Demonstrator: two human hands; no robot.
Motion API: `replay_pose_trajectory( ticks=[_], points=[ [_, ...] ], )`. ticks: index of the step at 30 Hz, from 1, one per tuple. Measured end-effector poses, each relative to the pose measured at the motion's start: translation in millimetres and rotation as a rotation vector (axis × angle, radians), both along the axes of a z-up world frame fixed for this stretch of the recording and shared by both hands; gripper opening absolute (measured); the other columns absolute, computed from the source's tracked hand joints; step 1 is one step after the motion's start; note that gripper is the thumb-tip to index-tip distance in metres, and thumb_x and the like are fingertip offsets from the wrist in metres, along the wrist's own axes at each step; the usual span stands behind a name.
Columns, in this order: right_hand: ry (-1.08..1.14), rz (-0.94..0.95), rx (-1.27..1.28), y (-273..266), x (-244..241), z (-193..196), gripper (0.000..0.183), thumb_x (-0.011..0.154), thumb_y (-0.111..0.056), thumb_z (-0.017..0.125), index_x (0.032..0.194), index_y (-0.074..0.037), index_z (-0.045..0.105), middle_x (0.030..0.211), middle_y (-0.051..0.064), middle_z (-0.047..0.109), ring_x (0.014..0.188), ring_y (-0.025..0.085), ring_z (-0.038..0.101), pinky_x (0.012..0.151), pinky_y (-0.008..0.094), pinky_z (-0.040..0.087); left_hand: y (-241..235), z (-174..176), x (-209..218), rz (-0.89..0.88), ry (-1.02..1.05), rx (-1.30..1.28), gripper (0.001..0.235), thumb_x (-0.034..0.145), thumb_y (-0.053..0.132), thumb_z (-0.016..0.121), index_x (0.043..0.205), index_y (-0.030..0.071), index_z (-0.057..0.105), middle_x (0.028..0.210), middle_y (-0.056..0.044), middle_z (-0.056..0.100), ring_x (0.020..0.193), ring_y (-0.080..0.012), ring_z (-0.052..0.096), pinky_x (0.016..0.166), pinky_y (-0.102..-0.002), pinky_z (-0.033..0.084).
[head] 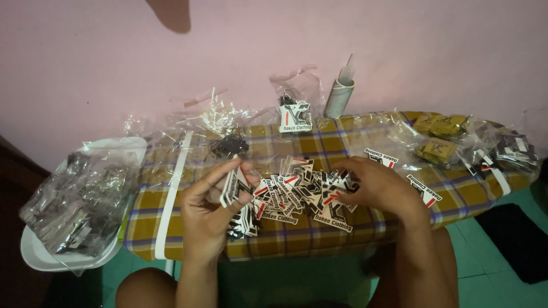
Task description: The person sorts a pile of stickers on a table, then places them into a clear plastic bag. They also handle a bundle of black hair ties, placing them into the same bag. The person continues to organize the stickers and hair ties on the table.
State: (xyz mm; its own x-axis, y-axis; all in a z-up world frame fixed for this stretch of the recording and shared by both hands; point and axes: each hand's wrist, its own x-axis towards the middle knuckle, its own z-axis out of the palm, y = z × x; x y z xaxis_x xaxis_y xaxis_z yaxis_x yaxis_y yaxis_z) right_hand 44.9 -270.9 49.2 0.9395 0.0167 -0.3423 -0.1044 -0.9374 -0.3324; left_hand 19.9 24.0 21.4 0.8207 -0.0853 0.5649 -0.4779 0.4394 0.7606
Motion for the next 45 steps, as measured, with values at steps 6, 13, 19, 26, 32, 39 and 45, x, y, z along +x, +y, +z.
replay_pose_trajectory(
  ticks=[6,13,19,26,32,39,45],
  points=[
    [-0.217,0.079,0.155,-16.5,14.3,-16.0,0.047,0.078,-0.025,0.085,0.123,-0.025,0.075,0.133,-0.005,0.07,0.115,0.018,0.067,0.096,0.032,0.051,3.6,-2.5,5.9,0.037,0.041,-0.015,0.049,0.083,-0.004,0.076,0.13,0.003,0.064,0.12,-0.02,0.072,0.099,-0.0261,0.076,0.097,-0.045,0.065],
    [-0.393,0.092,0.225,-29.5,16.5,-28.4,0.023,0.09,-0.016,0.071,0.111,-0.018,0.08,0.12,0.0,0.073,0.097,0.017,0.069,0.085,0.031,0.054,5.4,-5.6,8.5,-0.022,0.105,-0.018,0.051,0.083,-0.005,0.075,0.132,0.003,0.062,0.122,-0.019,0.072,0.099,-0.0263,0.075,0.095,-0.042,0.065],
    [-0.426,-0.114,0.463,-18.9,5.2,-16.4,0.009,0.09,-0.016,0.074,0.099,-0.016,0.077,0.105,-0.002,0.08,0.053,0.009,0.047,0.051,0.026,0.043,0.3,-11.4,13.3,-0.022,0.102,0.027,0.049,0.083,0.007,0.079,0.13,0.01,0.066,0.122,-0.012,0.074,0.099,-0.0213,0.074,0.097,-0.044,0.064],
    [-0.563,-0.131,1.284,8.3,20.0,-42.3,0.025,0.091,0.005,0.067,0.11,-0.001,0.052,0.098,0.013,0.061,0.073,0.025,0.071,0.062,0.037,0.062,-14.6,-18.6,29.7,0.03,0.109,0.004,0.058,0.078,-0.006,0.075,0.134,-0.001,0.061,0.121,-0.033,0.069,0.104,-0.0382,0.072,0.09,-0.046,0.06],
    [-0.573,-0.145,1.441,45.6,15.8,-42.1,0.032,0.095,0.002,0.058,0.127,-0.002,0.062,0.104,0.011,0.061,0.083,0.025,0.073,0.078,0.046,0.068,-37.2,-10.3,13.9,0.038,0.18,0.123,0.076,0.071,-0.005,0.083,0.141,0.004,0.058,0.12,-0.029,0.071,0.107,-0.038,0.071,0.093,-0.047,0.06],
    [-0.531,-0.202,1.531,63.3,26.6,-74.9,0.029,0.099,-0.001,0.057,0.126,0.004,0.065,0.11,0.014,0.067,0.088,0.029,0.075,0.079,0.048,0.068,-52.0,-18.6,16.7,0.145,0.241,0.071,0.074,0.064,0.003,0.092,0.133,-0.002,0.065,0.112,-0.03,0.074,0.098,-0.0341,0.075,0.086,-0.044,0.063],
    [-0.496,-0.158,1.297,70.2,16.4,-57.3,0.027,0.092,-0.006,0.073,0.118,0.001,0.073,0.097,0.02,0.076,0.074,0.028,0.076,0.061,0.045,0.068,-57.5,-24.0,9.7,0.224,0.227,0.106,0.047,0.071,-0.008,0.082,0.118,-0.003,0.074,0.099,-0.028,0.078,0.083,-0.0298,0.074,0.07,-0.038,0.064]
  ],
)
